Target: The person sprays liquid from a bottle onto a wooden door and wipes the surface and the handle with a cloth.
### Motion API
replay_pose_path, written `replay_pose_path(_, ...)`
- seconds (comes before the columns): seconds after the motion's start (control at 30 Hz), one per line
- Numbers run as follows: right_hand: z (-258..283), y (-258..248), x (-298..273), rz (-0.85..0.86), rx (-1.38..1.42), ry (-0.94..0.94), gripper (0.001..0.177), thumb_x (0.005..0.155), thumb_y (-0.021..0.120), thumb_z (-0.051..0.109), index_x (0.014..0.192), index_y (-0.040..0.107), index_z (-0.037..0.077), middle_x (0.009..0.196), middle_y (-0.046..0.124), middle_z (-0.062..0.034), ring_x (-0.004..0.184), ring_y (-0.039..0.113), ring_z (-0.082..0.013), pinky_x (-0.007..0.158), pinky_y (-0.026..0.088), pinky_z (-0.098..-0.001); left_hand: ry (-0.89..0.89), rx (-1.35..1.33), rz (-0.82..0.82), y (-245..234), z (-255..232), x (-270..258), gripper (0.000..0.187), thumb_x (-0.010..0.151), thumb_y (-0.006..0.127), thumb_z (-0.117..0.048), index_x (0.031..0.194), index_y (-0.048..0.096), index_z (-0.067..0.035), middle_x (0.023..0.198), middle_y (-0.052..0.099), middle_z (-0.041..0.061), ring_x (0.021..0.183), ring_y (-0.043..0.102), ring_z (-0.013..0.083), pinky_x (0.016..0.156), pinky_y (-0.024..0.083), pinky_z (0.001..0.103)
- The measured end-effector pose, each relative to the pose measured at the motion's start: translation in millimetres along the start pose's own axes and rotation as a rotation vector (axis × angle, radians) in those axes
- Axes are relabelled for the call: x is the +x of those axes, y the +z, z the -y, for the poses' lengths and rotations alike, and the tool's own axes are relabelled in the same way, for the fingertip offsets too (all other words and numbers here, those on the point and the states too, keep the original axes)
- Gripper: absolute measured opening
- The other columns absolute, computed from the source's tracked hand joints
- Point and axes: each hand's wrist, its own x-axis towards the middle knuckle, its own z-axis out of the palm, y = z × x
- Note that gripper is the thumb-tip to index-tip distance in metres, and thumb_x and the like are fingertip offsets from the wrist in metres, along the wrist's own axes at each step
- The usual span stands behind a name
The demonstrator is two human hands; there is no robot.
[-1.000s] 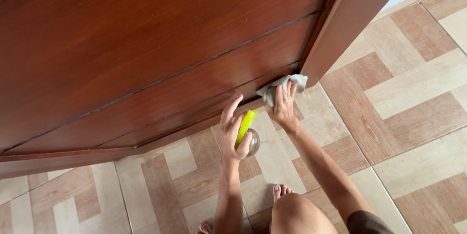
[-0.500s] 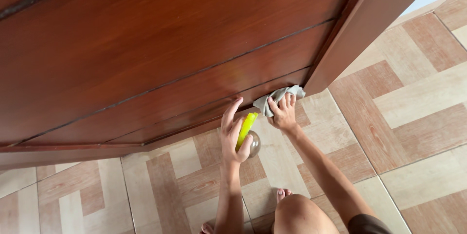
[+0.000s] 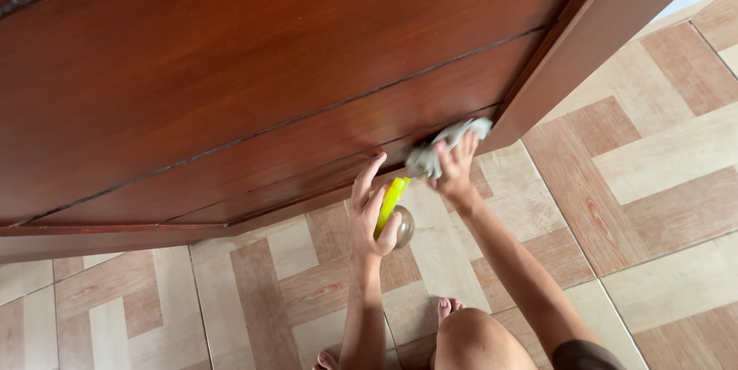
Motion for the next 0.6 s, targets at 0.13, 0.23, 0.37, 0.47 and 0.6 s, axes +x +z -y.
replay_pose_path(0.13,4.9,-14.9,-66.7,0.716,-0.144,-0.075,0.087,0.077,0.074,0.025,0.158,0.042,0.024,0.155,0.040,-0.0108,0.151,0.030,-0.0320,0.128,0.017,-0.0644,-0.006,-0.001,-0.008,-4.8,-5.3,-0.3,0.043,0.077,0.058,-0.020,0.109,0.070,0.005,0.153,0.051,0.023,0.143,0.051,0.0411,0.119,0.043,0.050)
replay_pose_path(0.23,-16.9,-12.8,-62.6,0.456,-0.027,-0.046,0.070,0.095,0.073,0.044,0.153,0.046,0.014,0.143,0.042,-0.0151,0.152,0.033,-0.0366,0.124,0.017,-0.0667,-0.007,-0.013,-0.015,-10.8,-5.6,-1.9,0.043,0.076,0.058,-0.021,0.109,0.070,0.004,0.153,0.051,0.022,0.142,0.051,0.0408,0.117,0.044,0.050)
replay_pose_path(0.37,-33.3,-3.1,-9.1,0.083,0.062,0.042,0.086,0.097,0.054,0.048,0.155,0.021,-0.006,0.152,0.038,-0.0290,0.150,0.016,-0.0568,0.119,0.003,-0.0776,-0.003,0.006,-0.039,-17.8,-1.9,-10.1,0.043,0.073,0.057,-0.019,0.106,0.071,0.005,0.152,0.052,0.024,0.142,0.052,0.0392,0.115,0.046,0.049)
replay_pose_path(0.47,-2.2,18.2,16.8,-0.115,0.162,0.143,0.075,0.106,0.046,0.048,0.152,0.026,-0.007,0.149,0.011,-0.0443,0.144,0.003,-0.0648,0.118,0.004,-0.0797,-0.225,-0.178,-0.089,-16.3,1.6,-15.7,0.049,0.069,0.059,-0.022,0.107,0.072,0.007,0.149,0.054,0.027,0.098,0.067,0.0272,0.089,0.056,0.042)
replay_pose_path(0.6,43.3,28.5,15.6,0.363,0.167,-0.136,0.059,0.084,0.066,0.036,0.136,0.061,0.007,0.123,0.059,-0.0202,0.115,0.048,-0.0400,0.099,0.033,-0.0631,-0.026,-0.239,-0.270,-22.7,2.5,-13.0,0.046,0.068,0.054,-0.017,0.104,0.072,0.006,0.149,0.054,0.029,0.122,0.068,0.0327,0.105,0.058,0.044)
